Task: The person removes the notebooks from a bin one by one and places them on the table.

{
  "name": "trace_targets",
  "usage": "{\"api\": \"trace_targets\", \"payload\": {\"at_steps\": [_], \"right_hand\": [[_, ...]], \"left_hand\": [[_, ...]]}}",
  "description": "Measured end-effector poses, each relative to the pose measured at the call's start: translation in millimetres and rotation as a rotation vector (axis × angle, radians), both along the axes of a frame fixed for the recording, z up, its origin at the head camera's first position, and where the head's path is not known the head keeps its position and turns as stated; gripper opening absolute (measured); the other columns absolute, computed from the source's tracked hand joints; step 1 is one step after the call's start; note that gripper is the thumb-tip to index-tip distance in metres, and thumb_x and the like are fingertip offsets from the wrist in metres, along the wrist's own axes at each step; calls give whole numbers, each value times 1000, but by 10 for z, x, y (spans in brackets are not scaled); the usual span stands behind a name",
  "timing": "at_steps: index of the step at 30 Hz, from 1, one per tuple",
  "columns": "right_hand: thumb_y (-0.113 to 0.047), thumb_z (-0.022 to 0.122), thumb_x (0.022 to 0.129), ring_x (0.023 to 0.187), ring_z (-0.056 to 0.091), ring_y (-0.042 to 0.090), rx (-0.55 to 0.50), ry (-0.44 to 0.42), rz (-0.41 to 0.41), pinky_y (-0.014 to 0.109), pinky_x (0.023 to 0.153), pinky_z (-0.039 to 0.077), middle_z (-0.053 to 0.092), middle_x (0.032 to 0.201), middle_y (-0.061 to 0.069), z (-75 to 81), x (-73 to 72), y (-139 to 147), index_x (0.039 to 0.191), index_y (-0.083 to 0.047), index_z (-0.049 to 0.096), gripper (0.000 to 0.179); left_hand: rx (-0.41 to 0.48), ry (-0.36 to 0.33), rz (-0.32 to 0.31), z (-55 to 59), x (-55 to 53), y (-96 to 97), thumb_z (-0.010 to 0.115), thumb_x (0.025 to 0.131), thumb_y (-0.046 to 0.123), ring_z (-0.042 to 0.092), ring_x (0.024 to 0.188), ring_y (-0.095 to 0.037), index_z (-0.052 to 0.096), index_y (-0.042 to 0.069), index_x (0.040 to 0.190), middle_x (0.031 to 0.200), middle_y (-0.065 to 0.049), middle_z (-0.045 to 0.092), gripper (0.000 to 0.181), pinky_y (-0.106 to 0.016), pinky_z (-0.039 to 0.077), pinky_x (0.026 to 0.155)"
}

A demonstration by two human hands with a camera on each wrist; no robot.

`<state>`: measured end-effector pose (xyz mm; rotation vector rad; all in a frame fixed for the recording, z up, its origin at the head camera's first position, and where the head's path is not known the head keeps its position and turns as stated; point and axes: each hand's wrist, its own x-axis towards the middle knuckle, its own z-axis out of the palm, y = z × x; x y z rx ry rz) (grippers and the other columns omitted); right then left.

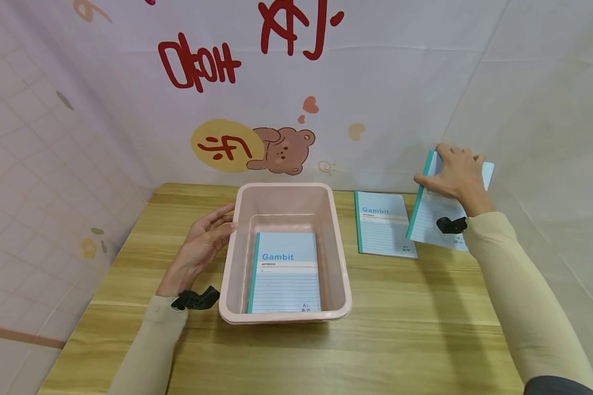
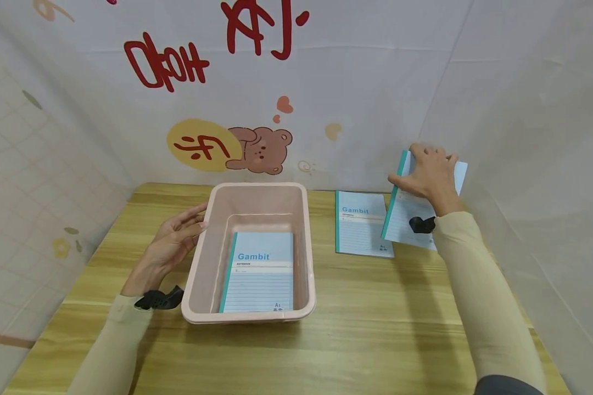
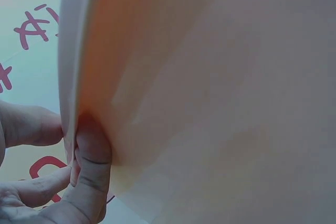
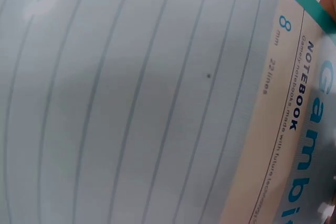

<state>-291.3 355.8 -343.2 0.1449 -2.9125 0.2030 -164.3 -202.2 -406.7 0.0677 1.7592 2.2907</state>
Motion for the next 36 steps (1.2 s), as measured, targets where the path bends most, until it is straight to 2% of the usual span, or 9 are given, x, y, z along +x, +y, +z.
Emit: {"api": "trace_targets", "payload": {"at_steps": [6, 13, 20, 27, 36], "right_hand": [[-60, 66, 86, 114, 41, 55, 29, -45, 15, 75, 91, 25, 51, 134, 38, -256, -26, 199, 145, 0, 45, 86], [-59, 68, 86, 117, 38, 58, 76, -101, 55, 79, 93, 24, 48, 131, 39, -553, -57, 338, 141, -1, 46, 83], [-55, 74, 84, 123, 35, 58, 74, -148, 108, 81, 96, 22, 46, 132, 38, -834, -165, 405, 139, -4, 43, 81], [-65, 70, 86, 134, 25, 60, 84, -259, 69, 80, 101, 19, 32, 147, 40, -1042, -244, 472, 144, 0, 41, 92], [-59, 66, 93, 136, 27, 58, 6, -300, 72, 77, 108, 13, 36, 147, 38, -1260, -271, 487, 142, 3, 43, 82]], "left_hand": [[0, 7, 5, 14, 5, 12, 62, 101, 2, 68, 99, -8, 31, 3, 159, 127, -6, 58, 66, -20, 60, 85], [-5, 20, 6, 0, 17, 0, 62, 101, 3, 68, 97, -8, 32, 1, 159, 123, -5, 59, 65, -20, 60, 84], [-9, 18, 9, -17, 10, 3, 61, 101, 2, 68, 96, -8, 32, 2, 159, 122, -5, 59, 65, -20, 60, 83], [-23, 16, 9, -5, -6, 22, 63, 101, 4, 67, 98, -9, 34, 4, 159, 125, -5, 58, 64, -20, 60, 84], [12, 25, 11, -25, 7, 5, 59, 101, -1, 67, 96, -8, 30, 0, 159, 119, -2, 61, 65, -18, 59, 81]]}}
